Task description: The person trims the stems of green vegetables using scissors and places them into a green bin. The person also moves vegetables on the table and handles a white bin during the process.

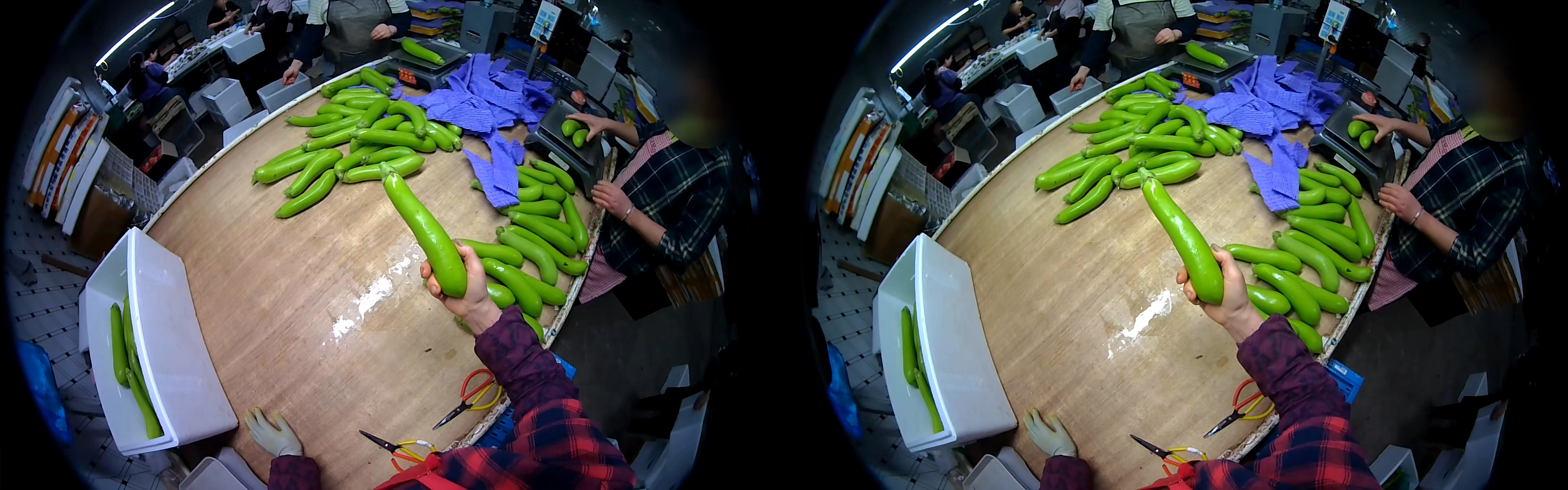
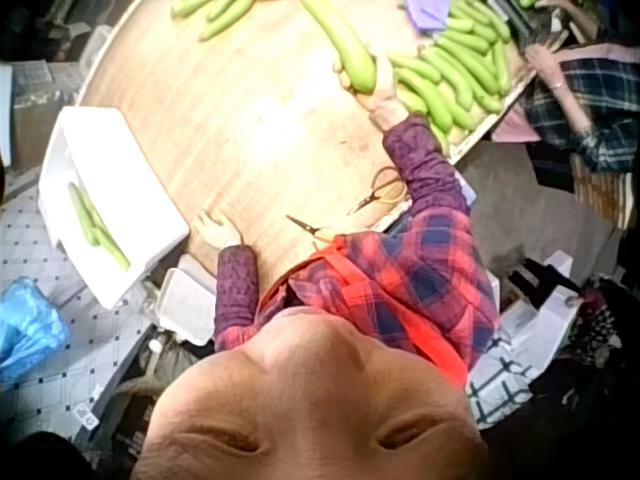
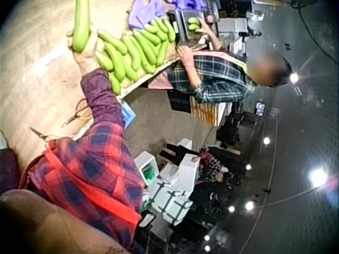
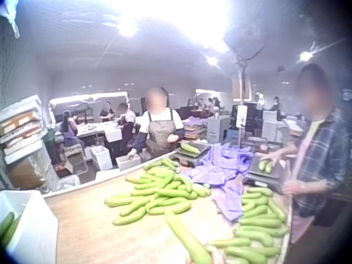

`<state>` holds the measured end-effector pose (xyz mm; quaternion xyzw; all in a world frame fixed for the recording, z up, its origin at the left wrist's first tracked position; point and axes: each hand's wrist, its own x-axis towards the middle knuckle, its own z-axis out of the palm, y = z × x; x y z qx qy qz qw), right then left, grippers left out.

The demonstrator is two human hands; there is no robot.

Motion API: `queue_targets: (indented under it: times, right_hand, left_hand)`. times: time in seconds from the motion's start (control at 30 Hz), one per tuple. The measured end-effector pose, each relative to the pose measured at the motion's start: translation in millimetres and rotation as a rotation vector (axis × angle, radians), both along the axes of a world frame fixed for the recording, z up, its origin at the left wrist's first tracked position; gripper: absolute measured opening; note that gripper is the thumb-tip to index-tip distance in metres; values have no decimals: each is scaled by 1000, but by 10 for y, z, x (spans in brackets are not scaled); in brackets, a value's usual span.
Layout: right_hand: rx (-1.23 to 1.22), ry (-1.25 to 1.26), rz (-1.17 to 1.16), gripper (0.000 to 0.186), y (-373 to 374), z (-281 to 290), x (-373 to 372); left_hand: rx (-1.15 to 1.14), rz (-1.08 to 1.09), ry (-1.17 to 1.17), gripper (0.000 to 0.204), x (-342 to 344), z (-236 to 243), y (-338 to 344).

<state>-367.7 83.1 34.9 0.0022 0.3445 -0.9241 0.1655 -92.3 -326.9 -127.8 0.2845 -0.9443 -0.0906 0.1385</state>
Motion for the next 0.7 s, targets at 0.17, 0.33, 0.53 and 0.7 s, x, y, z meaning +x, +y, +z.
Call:
queue_targets:
  times: [0.17,0.33,0.53,0.7]
  right_hand:
    - [129,-23,-41,43,-61,-123,-53]
    - [358,-224,-108,36,-51,-413,-466]
    - [415,95,-253,47,186,-68,-1951]
    - [758,44,-341,53,222,23,-2071]
  left_hand:
    - [-1,0,5,52,-7,-2,0]
    - [8,17,11,53,30,40,13]
    - [-9,-6,25,53,1,-91,-41]
    - [1,18,-4,54,-8,-23,0]
